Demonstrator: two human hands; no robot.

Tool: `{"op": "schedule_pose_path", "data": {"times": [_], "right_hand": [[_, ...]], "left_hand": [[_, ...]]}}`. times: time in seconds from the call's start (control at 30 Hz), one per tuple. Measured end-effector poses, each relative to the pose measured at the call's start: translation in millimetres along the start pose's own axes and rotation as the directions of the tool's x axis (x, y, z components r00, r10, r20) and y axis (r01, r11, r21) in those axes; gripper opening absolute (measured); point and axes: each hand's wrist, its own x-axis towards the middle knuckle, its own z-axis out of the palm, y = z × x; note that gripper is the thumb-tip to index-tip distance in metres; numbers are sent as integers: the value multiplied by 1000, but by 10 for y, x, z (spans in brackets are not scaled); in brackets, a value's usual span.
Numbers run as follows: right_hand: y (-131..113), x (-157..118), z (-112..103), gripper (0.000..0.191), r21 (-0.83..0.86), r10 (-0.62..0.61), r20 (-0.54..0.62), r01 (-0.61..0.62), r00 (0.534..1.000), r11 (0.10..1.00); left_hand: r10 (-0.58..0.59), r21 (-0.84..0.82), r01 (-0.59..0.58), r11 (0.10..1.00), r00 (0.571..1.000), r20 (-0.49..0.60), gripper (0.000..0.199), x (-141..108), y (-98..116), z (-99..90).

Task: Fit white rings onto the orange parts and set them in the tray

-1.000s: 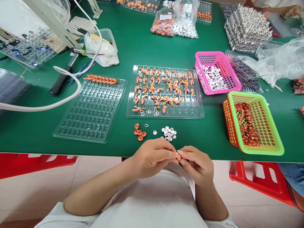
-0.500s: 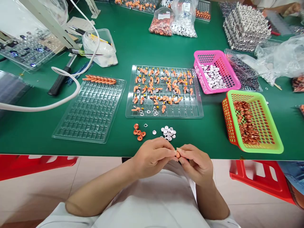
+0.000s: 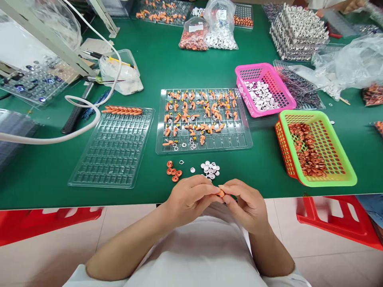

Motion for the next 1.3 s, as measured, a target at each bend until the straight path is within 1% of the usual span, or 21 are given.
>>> {"op": "schedule_pose_path", "data": {"times": [0.17,0.33,0.47,0.67,0.8,0.9,1.0,1.07,1.13,1.17,1.23,1.3], "right_hand": [[9,4,-22,39,24,49,40,-50,998,998],[21,-14,-22,35,49,85,30,-87,996,995],[1,-12,10,35,17,67,9,-68,998,998],[-21,-13,64,33,-46,40,-37,-41,999,998],[-28,-5,89,33,-76,-18,-68,13,998,997],[-29,6,96,33,-81,-42,-78,36,996,996],[-20,6,83,33,-80,-40,-65,35,997,996],[-11,1,67,33,-95,-38,-60,32,997,995],[-3,-1,54,33,-123,-44,-55,37,998,992],[-1,1,51,34,-138,-53,-50,46,997,989],[3,10,49,35,-164,-84,-39,76,996,983],[5,23,53,36,-182,-115,-32,108,993,977]], "left_hand": [[6,24,-6,1000,1000,-15,11,-23,-7,26],[51,118,-48,992,998,-22,13,-27,10,56],[57,183,-46,982,997,-55,13,-27,33,96],[47,216,-26,976,994,-94,16,-25,53,145],[58,213,-36,976,994,-95,17,-43,49,153],[44,198,-27,980,996,-81,18,-61,46,132],[-28,122,30,992,999,-19,22,-57,55,65],[-117,24,116,993,991,59,27,-33,66,9],[-224,-88,235,968,968,117,30,1,78,-34],[-281,-142,298,944,951,126,29,18,84,-46],[-393,-231,410,883,912,118,26,44,91,-51],[-467,-292,478,828,877,112,22,55,94,-43]]}}
